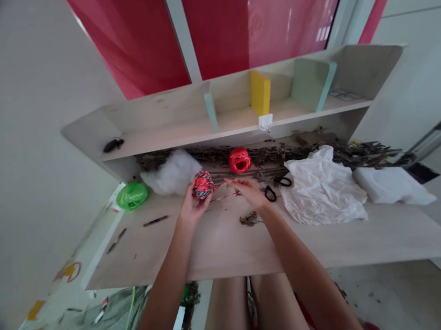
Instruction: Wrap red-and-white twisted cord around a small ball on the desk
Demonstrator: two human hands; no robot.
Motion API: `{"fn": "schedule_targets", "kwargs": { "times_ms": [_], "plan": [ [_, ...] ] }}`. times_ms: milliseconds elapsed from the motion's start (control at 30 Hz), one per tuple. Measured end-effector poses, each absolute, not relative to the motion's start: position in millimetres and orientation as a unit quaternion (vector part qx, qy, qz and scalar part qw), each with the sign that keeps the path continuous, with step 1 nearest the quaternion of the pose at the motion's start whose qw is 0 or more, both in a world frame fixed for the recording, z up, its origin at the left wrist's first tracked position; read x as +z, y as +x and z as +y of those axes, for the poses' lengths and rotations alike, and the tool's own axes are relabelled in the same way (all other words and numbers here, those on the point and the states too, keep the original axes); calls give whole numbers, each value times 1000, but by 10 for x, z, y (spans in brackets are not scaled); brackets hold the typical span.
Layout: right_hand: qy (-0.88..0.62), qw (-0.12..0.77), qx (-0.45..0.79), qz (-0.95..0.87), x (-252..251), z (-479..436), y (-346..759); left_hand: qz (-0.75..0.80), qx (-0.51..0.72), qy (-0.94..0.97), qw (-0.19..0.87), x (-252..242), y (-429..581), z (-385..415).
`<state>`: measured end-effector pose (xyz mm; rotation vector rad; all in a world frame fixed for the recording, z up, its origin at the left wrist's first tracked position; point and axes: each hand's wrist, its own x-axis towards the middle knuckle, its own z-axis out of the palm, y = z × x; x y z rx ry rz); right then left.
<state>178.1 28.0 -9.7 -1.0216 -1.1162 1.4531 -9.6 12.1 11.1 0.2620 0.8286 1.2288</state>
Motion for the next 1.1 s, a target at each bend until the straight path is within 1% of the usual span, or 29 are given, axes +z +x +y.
{"fn": "schedule_targets", "kwargs": {
  "times_ms": [167,233,333,400,467,500,533,600,667,733,900,1033,1100],
  "plan": [
    [-460,569,495,-467,-168,343,1798,373,505,120,769,100,-123,114],
    [-498,569,435,-489,-218,370,1820,349,487,116,792,103,-137,110],
    [-540,546,354,-535,-266,387,1837,311,491,116,805,107,-147,106],
    [-548,567,291,-542,-253,367,1817,315,499,119,799,106,-137,106],
    [-537,591,270,-539,-201,319,1773,340,504,127,784,103,-113,103],
    [-522,586,297,-544,-163,286,1747,355,508,130,774,102,-97,101],
    [-498,564,351,-557,-121,249,1721,369,514,132,763,102,-81,98],
    [-441,494,468,-585,-38,175,1679,386,527,132,745,101,-51,91],
    [-404,446,527,-601,29,115,1658,390,542,136,732,101,-34,87],
    [-389,431,544,-606,69,82,1658,385,549,145,727,97,-29,87],
    [-374,428,560,-603,84,88,1698,368,552,174,727,66,-44,100],
    [-344,437,600,-574,89,100,1720,371,553,195,721,36,-40,112],
    [-330,450,622,-549,98,99,1730,394,557,216,698,22,-18,110]
  ]
}}
